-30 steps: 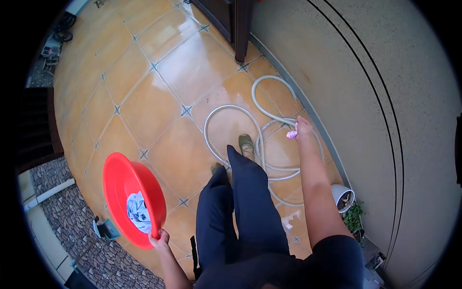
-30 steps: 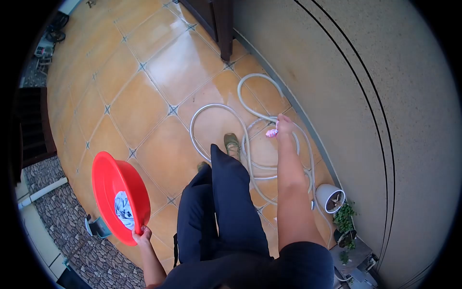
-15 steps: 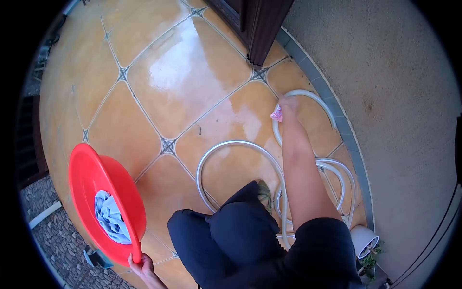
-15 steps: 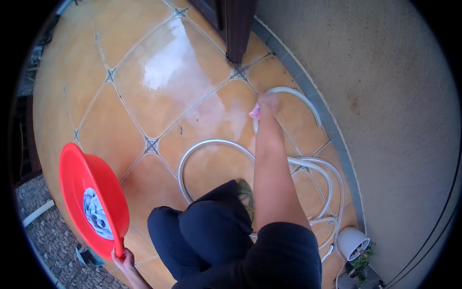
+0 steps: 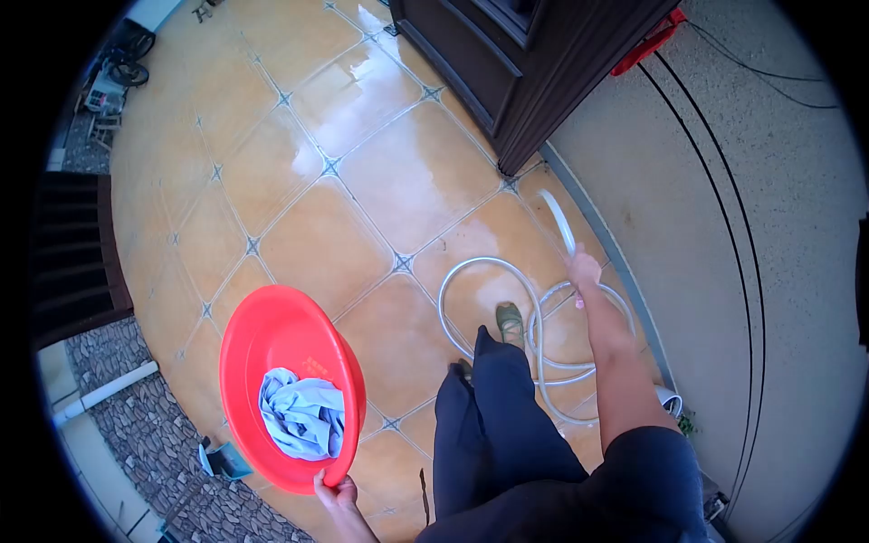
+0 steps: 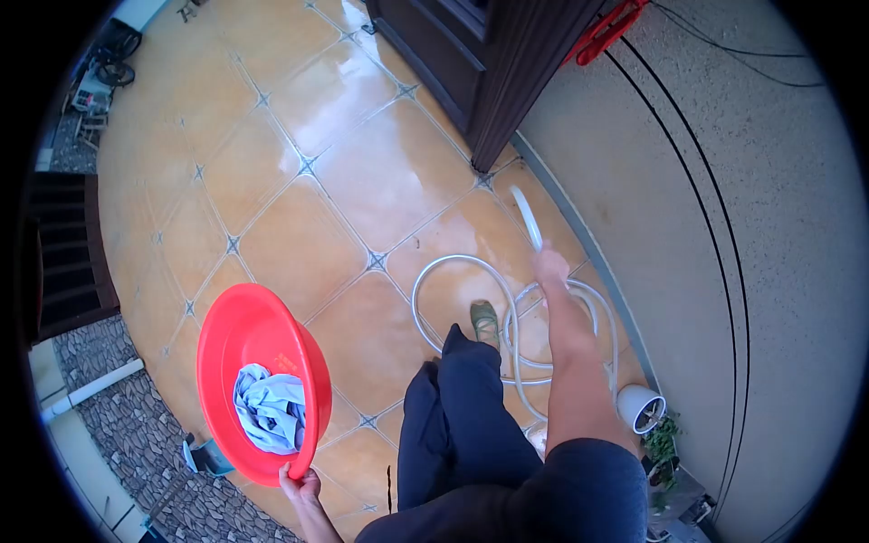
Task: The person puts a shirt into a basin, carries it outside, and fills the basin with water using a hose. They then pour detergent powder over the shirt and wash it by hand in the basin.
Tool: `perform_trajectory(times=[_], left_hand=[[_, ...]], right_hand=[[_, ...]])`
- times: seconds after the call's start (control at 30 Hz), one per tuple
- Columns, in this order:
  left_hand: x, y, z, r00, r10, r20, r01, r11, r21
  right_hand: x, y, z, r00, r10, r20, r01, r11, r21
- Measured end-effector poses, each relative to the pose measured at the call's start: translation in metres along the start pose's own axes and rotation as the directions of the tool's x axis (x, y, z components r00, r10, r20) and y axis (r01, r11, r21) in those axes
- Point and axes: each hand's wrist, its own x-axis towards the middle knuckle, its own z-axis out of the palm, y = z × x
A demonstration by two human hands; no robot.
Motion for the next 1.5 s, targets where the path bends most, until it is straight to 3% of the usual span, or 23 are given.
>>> perform_trajectory(times=[0.07, 0.3, 0.4, 0.53, 0.57, 0.7, 0.77, 0.8, 0.93, 1.1, 1.23, 1.3, 1.33, 1.47, 1.5], left_hand=[[-0.03, 0.028, 0.01, 1.0, -0.007, -0.016, 0.007, 1.0, -0.026], [-0.092, 0.101, 0.076, 0.992, 0.124, -0.02, -0.124, 0.992, -0.015], [-0.074, 0.13, 0.113, 0.994, 0.107, 0.027, -0.105, 0.992, -0.063], [-0.037, 0.165, 0.169, 0.992, 0.069, 0.107, -0.057, 0.992, -0.11], [-0.026, 0.177, 0.232, 0.996, 0.049, 0.079, -0.041, 0.994, -0.106], [0.014, 0.222, 0.317, 0.996, 0.052, 0.066, -0.05, 0.998, -0.035], [0.039, 0.251, 0.358, 0.996, 0.008, 0.088, -0.009, 1.0, 0.004], [0.066, 0.249, 0.424, 0.999, 0.01, 0.041, -0.01, 1.0, 0.006], [0.127, 0.262, 0.533, 0.996, 0.087, -0.021, -0.087, 0.996, -0.012], [0.245, 0.272, 0.688, 0.99, 0.136, -0.03, -0.136, 0.991, 0.002], [0.336, 0.313, 0.844, 0.991, 0.13, -0.038, -0.126, 0.988, 0.09], [0.407, 0.313, 0.969, 0.988, 0.13, -0.083, -0.114, 0.979, 0.169], [0.437, 0.323, 1.022, 0.994, 0.103, -0.027, -0.094, 0.968, 0.234], [0.498, 0.358, 1.215, 0.993, 0.099, 0.057, -0.114, 0.878, 0.464], [0.525, 0.311, 1.292, 0.983, 0.174, 0.056, -0.177, 0.832, 0.525]], right_hand=[[-0.035, -0.011, -0.035, 0.998, -0.042, 0.037, 0.045, 0.995, -0.084], [-0.089, -0.091, -0.102, 0.991, -0.076, -0.112, 0.087, 0.991, 0.1], [-0.074, -0.139, -0.105, 0.986, 0.016, -0.167, 0.026, 0.969, 0.245], [-0.066, -0.201, -0.11, 0.975, 0.186, -0.122, -0.113, 0.888, 0.445], [-0.03, -0.236, -0.114, 0.972, 0.221, -0.075, -0.167, 0.883, 0.438], [-0.013, -0.286, -0.079, 0.905, 0.413, -0.103, -0.299, 0.787, 0.539], [-0.02, -0.323, -0.099, 0.899, 0.437, -0.035, -0.34, 0.745, 0.574], [0.035, -0.364, -0.106, 0.906, 0.423, 0.012, -0.364, 0.766, 0.53], [0.099, -0.434, -0.107, 0.923, 0.385, -0.026, -0.354, 0.871, 0.34], [0.247, -0.538, -0.095, 0.979, 0.165, -0.123, -0.116, 0.937, 0.33], [0.325, -0.675, -0.153, 0.978, 0.098, -0.184, -0.037, 0.951, 0.308], [0.422, -0.767, -0.154, 0.985, 0.042, -0.168, 0.014, 0.947, 0.322], [0.442, -0.805, -0.171, 0.991, 0.051, -0.126, -0.004, 0.937, 0.349], [0.487, -0.928, -0.238, 0.972, 0.08, -0.221, -0.005, 0.947, 0.32], [0.578, -0.947, -0.216, 0.975, 0.047, -0.218, 0.026, 0.948, 0.318]])
